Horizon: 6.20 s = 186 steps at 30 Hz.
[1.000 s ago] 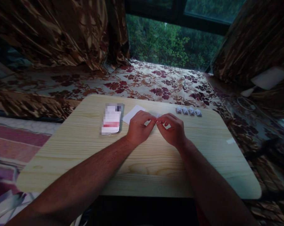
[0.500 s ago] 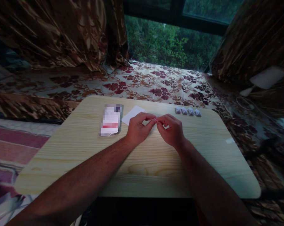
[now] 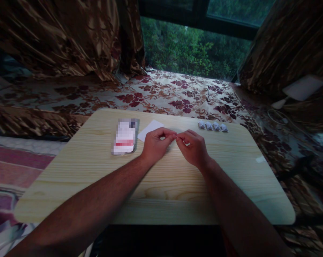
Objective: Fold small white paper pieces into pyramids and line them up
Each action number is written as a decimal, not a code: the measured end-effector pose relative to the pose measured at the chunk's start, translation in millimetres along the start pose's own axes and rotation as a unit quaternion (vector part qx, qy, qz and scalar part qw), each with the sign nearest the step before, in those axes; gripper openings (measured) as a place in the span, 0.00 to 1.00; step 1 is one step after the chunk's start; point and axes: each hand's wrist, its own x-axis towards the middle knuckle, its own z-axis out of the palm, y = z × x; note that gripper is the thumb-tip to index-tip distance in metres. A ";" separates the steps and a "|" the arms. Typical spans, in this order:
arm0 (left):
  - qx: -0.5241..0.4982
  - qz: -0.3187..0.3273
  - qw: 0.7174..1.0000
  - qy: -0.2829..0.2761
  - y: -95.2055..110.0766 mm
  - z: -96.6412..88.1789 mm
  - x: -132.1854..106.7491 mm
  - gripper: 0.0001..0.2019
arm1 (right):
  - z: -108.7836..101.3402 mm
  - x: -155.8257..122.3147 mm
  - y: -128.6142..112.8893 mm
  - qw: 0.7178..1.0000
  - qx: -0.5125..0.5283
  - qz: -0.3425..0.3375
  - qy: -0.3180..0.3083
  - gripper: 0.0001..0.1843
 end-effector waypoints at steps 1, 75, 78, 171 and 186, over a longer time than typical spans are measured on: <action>-0.002 -0.010 1.000 0.002 0.0 -0.1 0.4 0.07 | 0.1 0.2 -0.3 1.000 -0.001 0.007 0.004 0.05; -0.165 -0.157 0.973 -0.041 2.6 1.5 4.2 0.11 | 5.1 4.5 2.4 0.939 0.258 0.227 0.021 0.07; -0.171 -0.154 0.973 -0.034 2.3 1.3 4.5 0.11 | 5.3 4.8 1.5 0.939 0.261 0.221 0.023 0.07; -0.202 -0.126 0.971 -0.006 4.3 2.3 2.5 0.09 | 1.7 1.5 -3.1 0.976 0.166 0.138 0.024 0.05; -0.045 -0.092 0.992 -0.071 6.4 -2.7 1.6 0.12 | 1.3 3.5 -4.5 0.966 0.190 0.168 0.040 0.07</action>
